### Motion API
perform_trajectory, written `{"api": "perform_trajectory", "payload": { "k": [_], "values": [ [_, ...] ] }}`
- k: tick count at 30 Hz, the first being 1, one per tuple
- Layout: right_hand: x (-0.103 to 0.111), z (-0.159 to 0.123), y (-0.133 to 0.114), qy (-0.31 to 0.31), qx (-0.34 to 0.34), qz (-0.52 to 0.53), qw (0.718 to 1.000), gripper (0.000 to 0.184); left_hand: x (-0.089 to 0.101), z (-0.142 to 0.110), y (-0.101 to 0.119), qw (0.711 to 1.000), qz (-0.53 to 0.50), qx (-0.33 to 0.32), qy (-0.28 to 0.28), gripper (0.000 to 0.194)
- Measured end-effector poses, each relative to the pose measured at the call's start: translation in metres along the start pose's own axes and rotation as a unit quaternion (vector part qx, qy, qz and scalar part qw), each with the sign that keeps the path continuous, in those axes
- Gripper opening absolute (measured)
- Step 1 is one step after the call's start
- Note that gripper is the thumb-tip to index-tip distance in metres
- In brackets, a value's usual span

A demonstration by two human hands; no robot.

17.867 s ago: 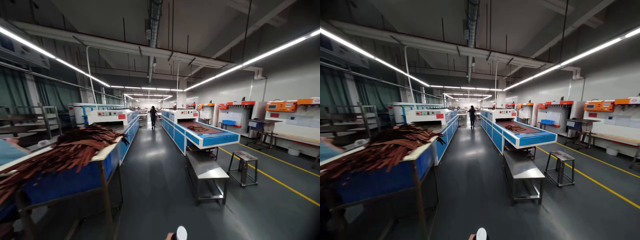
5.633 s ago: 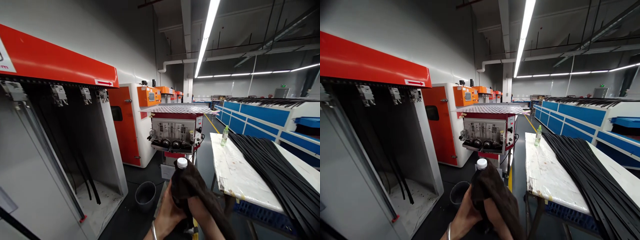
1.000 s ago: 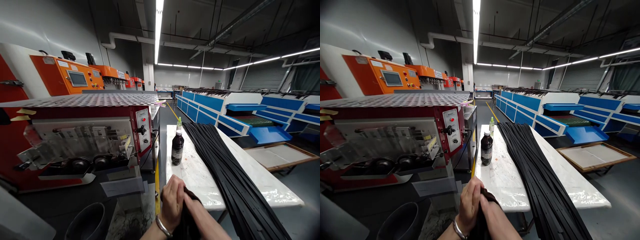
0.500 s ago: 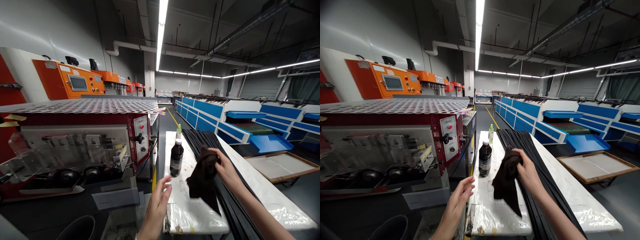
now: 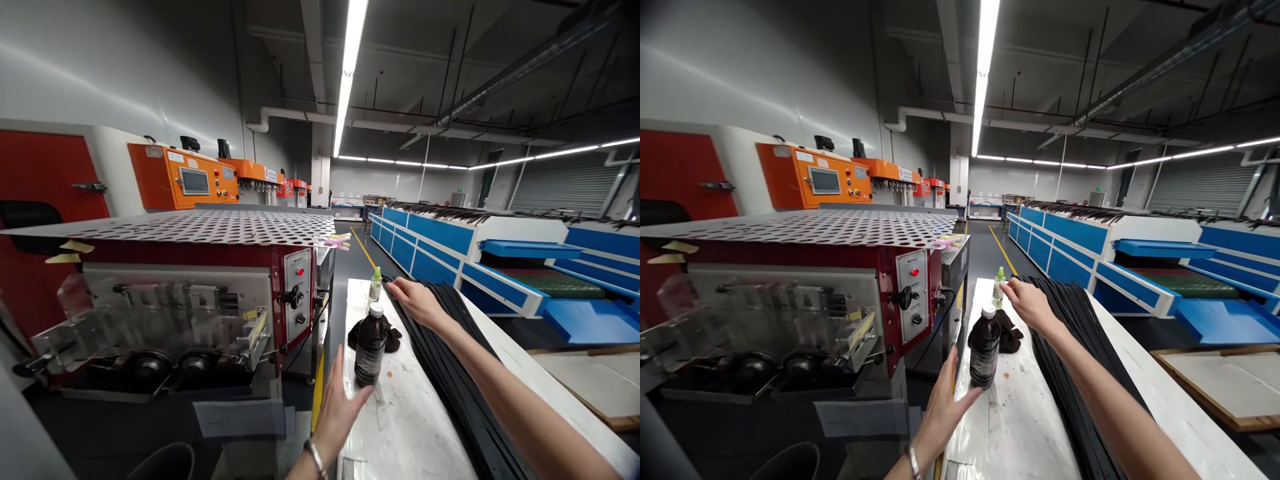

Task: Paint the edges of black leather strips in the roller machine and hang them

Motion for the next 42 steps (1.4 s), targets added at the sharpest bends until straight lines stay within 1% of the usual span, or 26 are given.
{"api": "perform_trajectory", "payload": {
  "k": [2, 4, 6, 7, 9, 12, 14, 17, 20, 22, 24, 25, 27, 28, 29, 30, 32, 34, 36, 37, 38, 40, 41, 42],
  "values": [
    [0.015, 0.003, -0.023, -0.021, 0.049, -0.065, 0.996, 0.053, -0.017, 0.025, 0.001, 0.999, 0.016, -0.027, 0.017, 0.105],
    [0.020, 0.003, -0.044, -0.061, 0.099, -0.171, 0.978, 0.065, -0.034, 0.044, 0.002, 0.999, 0.020, -0.028, 0.042, 0.111],
    [0.017, 0.000, -0.058, -0.090, 0.132, -0.261, 0.952, 0.073, -0.047, 0.056, 0.003, 0.998, 0.020, -0.022, 0.062, 0.105],
    [0.014, -0.001, -0.062, -0.094, 0.138, -0.281, 0.945, 0.076, -0.052, 0.059, 0.003, 0.997, 0.021, -0.020, 0.068, 0.099],
    [0.009, -0.004, -0.064, -0.098, 0.136, -0.295, 0.941, 0.078, -0.060, 0.061, 0.004, 0.996, 0.028, -0.021, 0.077, 0.087],
    [0.004, -0.007, -0.062, -0.104, 0.116, -0.292, 0.944, 0.080, -0.065, 0.061, 0.006, 0.993, 0.054, -0.023, 0.102, 0.074],
    [0.004, -0.007, -0.061, -0.110, 0.101, -0.283, 0.947, 0.082, -0.066, 0.061, 0.008, 0.991, 0.060, -0.032, 0.116, 0.068],
    [0.009, 0.000, -0.054, -0.123, 0.082, -0.254, 0.956, 0.081, -0.064, 0.061, 0.012, 0.991, 0.048, -0.050, 0.113, 0.060],
    [0.008, 0.012, -0.033, -0.130, 0.058, -0.205, 0.968, 0.077, -0.051, 0.056, 0.019, 0.992, 0.047, -0.055, 0.107, 0.055],
    [-0.006, 0.018, -0.010, -0.138, 0.037, -0.173, 0.975, 0.067, -0.036, 0.046, 0.026, 0.992, 0.050, -0.056, 0.106, 0.054],
    [-0.034, 0.017, 0.011, -0.157, 0.020, -0.147, 0.976, 0.051, -0.017, 0.031, 0.033, 0.991, 0.055, -0.058, 0.108, 0.055],
    [-0.052, 0.014, 0.020, -0.169, 0.015, -0.135, 0.976, 0.049, -0.008, 0.022, 0.035, 0.991, 0.056, -0.059, 0.107, 0.056],
    [-0.086, 0.005, 0.030, -0.185, 0.015, -0.114, 0.976, 0.053, 0.011, 0.000, 0.038, 0.992, 0.055, -0.053, 0.099, 0.057],
    [-0.099, 0.001, 0.033, -0.189, 0.017, -0.105, 0.976, 0.052, 0.020, -0.011, 0.038, 0.993, 0.054, -0.047, 0.092, 0.058],
    [-0.108, -0.003, 0.033, -0.191, 0.021, -0.096, 0.977, 0.048, 0.028, -0.023, 0.038, 0.994, 0.055, -0.040, 0.085, 0.058],
    [-0.111, -0.007, 0.033, -0.190, 0.026, -0.088, 0.978, 0.042, 0.036, -0.033, 0.037, 0.995, 0.059, -0.031, 0.079, 0.057],
    [-0.103, -0.015, 0.031, -0.183, 0.039, -0.074, 0.980, 0.035, 0.051, -0.052, 0.035, 0.995, 0.068, -0.014, 0.070, 0.056],
    [-0.086, -0.030, 0.030, -0.171, 0.050, -0.063, 0.982, 0.033, 0.064, -0.066, 0.035, 0.995, 0.075, 0.000, 0.065, 0.054],
    [-0.070, -0.057, 0.031, -0.159, 0.051, -0.058, 0.984, 0.034, 0.074, -0.075, 0.037, 0.995, 0.080, 0.011, 0.062, 0.052],
    [-0.066, -0.075, 0.031, -0.161, 0.049, -0.063, 0.984, 0.036, 0.078, -0.077, 0.038, 0.995, 0.081, 0.015, 0.063, 0.052],
    [-0.064, -0.093, 0.031, -0.178, 0.048, -0.075, 0.980, 0.039, 0.080, -0.079, 0.039, 0.994, 0.083, 0.018, 0.063, 0.052],
    [-0.064, -0.129, 0.027, -0.252, 0.061, -0.107, 0.960, 0.052, 0.079, -0.080, 0.041, 0.995, 0.084, 0.015, 0.060, 0.051],
    [-0.063, -0.141, 0.021, -0.283, 0.079, -0.116, 0.949, 0.060, 0.077, -0.080, 0.042, 0.995, 0.084, 0.008, 0.057, 0.051],
    [-0.058, -0.149, 0.012, -0.294, 0.102, -0.113, 0.944, 0.064, 0.074, -0.080, 0.042, 0.995, 0.085, -0.003, 0.053, 0.051]
  ]
}}
Point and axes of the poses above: each hand's wrist, its own z-axis towards the middle knuckle, its own x-axis out of the back of the hand, y = z × x, the point moved 2 cm from there along z, towards the middle knuckle, and after that the axes turned 1 degree about -x, right-handed, at the moved point
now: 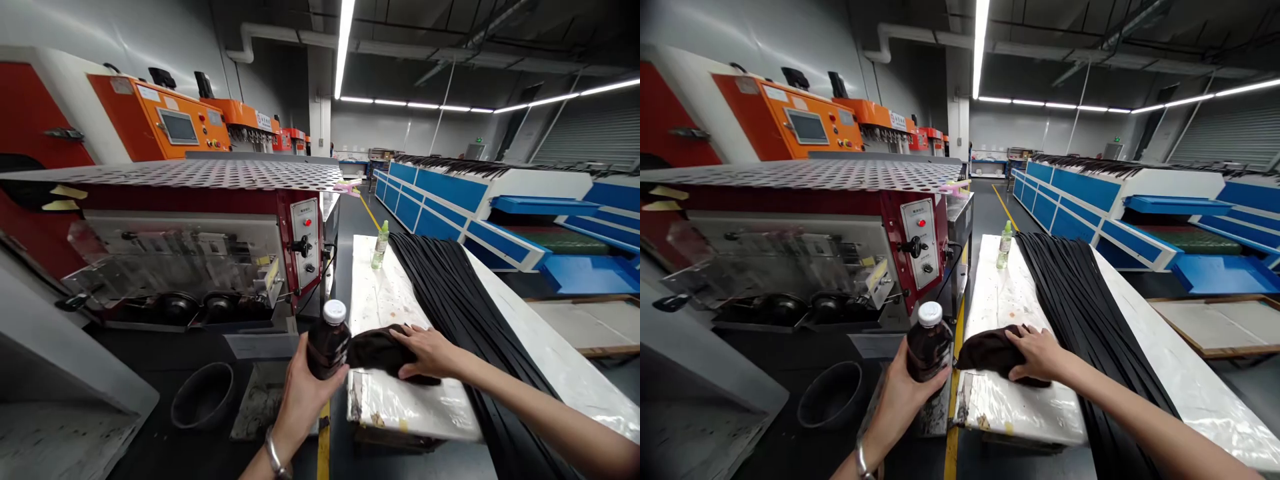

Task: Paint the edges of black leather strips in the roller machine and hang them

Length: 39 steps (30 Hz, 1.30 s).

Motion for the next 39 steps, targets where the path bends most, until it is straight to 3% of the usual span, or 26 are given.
{"api": "perform_trajectory", "payload": {
  "k": [1, 3, 5, 7, 9, 13, 18, 22, 25, 30, 34, 39],
  "values": [
    [0.009, -0.006, -0.011, 0.019, 0.024, 0.013, 0.999, 0.063, -0.004, 0.000, 0.000, 1.000, 0.003, -0.012, -0.002, 0.050],
    [0.044, -0.014, -0.035, 0.125, 0.063, 0.068, 0.988, 0.044, -0.014, -0.001, 0.001, 0.999, 0.023, -0.030, 0.003, 0.051],
    [0.086, -0.021, -0.062, 0.189, 0.090, 0.109, 0.972, 0.047, -0.023, 0.000, 0.002, 0.997, 0.055, -0.047, 0.024, 0.052],
    [0.117, -0.024, -0.088, 0.191, 0.117, 0.048, 0.973, 0.054, -0.030, 0.000, 0.004, 0.993, 0.087, -0.064, 0.051, 0.052],
    [0.132, -0.024, -0.106, 0.191, 0.118, -0.052, 0.973, 0.060, -0.035, 0.000, 0.007, 0.989, 0.105, -0.075, 0.072, 0.053],
    [0.131, -0.018, -0.117, 0.188, 0.088, -0.166, 0.964, 0.064, -0.036, -0.002, 0.011, 0.986, 0.113, -0.085, 0.088, 0.055],
    [0.122, -0.013, -0.116, 0.172, 0.042, -0.172, 0.969, 0.062, -0.035, -0.004, 0.009, 0.986, 0.117, -0.089, 0.081, 0.053],
    [0.114, -0.012, -0.115, 0.160, 0.039, -0.151, 0.975, 0.056, -0.034, -0.006, 0.007, 0.993, 0.080, -0.082, 0.040, 0.052],
    [0.112, -0.015, -0.112, 0.155, 0.067, -0.150, 0.974, 0.053, -0.031, -0.007, 0.010, 0.997, 0.029, -0.064, -0.037, 0.053],
    [0.130, -0.030, -0.111, 0.120, 0.193, -0.166, 0.960, 0.045, -0.019, -0.004, 0.020, 0.983, -0.036, -0.052, -0.173, 0.059],
    [0.146, -0.042, -0.109, 0.095, 0.234, -0.143, 0.957, 0.032, -0.012, 0.003, 0.027, 0.970, -0.049, -0.062, -0.230, 0.064],
    [0.151, -0.053, -0.105, 0.045, 0.269, -0.094, 0.958, 0.016, -0.012, 0.006, 0.029, 0.961, -0.060, -0.058, -0.263, 0.063]
  ]
}}
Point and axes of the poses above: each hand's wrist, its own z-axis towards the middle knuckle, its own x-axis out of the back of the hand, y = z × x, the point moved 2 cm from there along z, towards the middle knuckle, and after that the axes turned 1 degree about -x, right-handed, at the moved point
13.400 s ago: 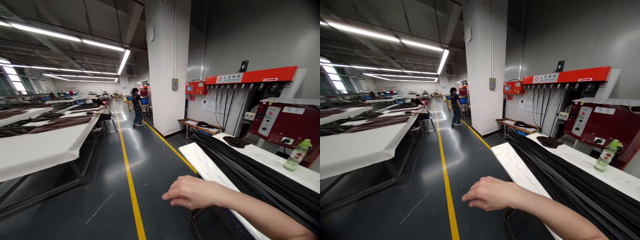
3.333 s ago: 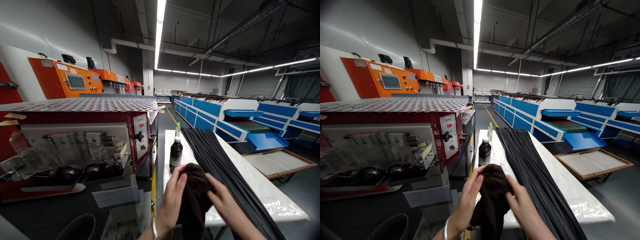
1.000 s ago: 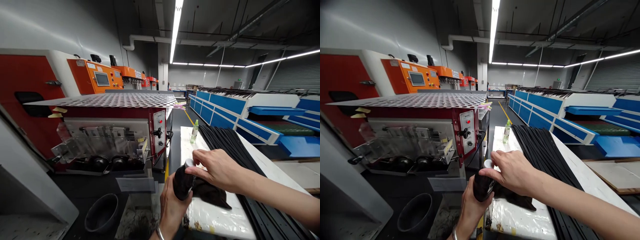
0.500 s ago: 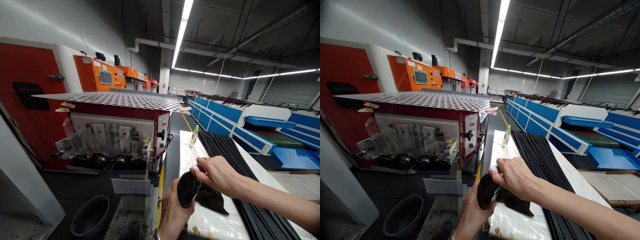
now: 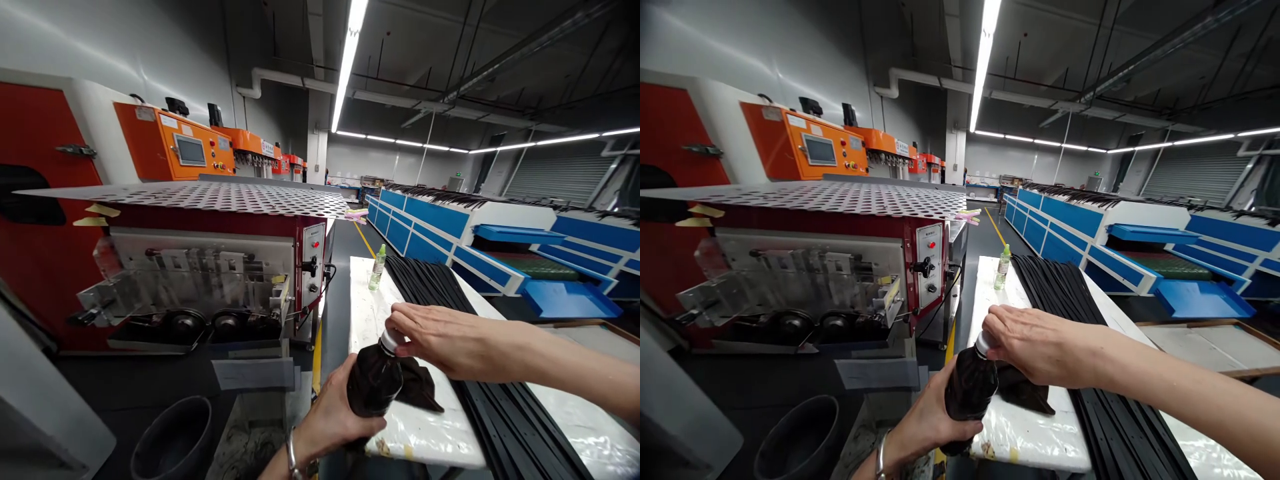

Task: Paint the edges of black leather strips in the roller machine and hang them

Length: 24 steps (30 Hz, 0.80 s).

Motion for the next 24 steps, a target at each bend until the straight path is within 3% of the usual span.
{"api": "perform_trajectory", "payload": {
  "k": [3, 8, 13, 16, 20, 22, 24],
  "values": [
    [0.003, -0.004, 0.003, -0.001, 0.015, -0.008, 1.000, 0.017, -0.002, 0.001, 0.000, 1.000, -0.018, -0.005, -0.012, 0.061],
    [0.008, 0.001, 0.012, 0.044, -0.010, -0.027, 0.999, 0.044, -0.004, 0.004, 0.001, 1.000, -0.010, -0.004, 0.003, 0.060],
    [0.004, 0.008, 0.017, 0.002, 0.007, -0.021, 1.000, 0.027, -0.003, 0.005, 0.002, 0.999, 0.036, 0.006, 0.015, 0.057],
    [0.008, 0.006, 0.016, 0.008, 0.002, 0.009, 1.000, 0.024, -0.004, 0.005, 0.000, 1.000, 0.025, 0.006, 0.004, 0.059],
    [0.018, -0.005, 0.020, 0.031, -0.044, 0.141, 0.988, 0.027, -0.004, 0.005, -0.004, 1.000, -0.003, -0.001, 0.006, 0.060],
    [0.014, -0.009, 0.031, 0.057, -0.086, 0.255, 0.961, 0.032, -0.004, 0.004, -0.006, 1.000, -0.008, -0.003, 0.017, 0.058],
    [-0.004, -0.009, 0.050, 0.100, -0.126, 0.373, 0.914, 0.039, -0.003, 0.002, -0.006, 1.000, 0.000, -0.001, 0.030, 0.056]
  ]
}}
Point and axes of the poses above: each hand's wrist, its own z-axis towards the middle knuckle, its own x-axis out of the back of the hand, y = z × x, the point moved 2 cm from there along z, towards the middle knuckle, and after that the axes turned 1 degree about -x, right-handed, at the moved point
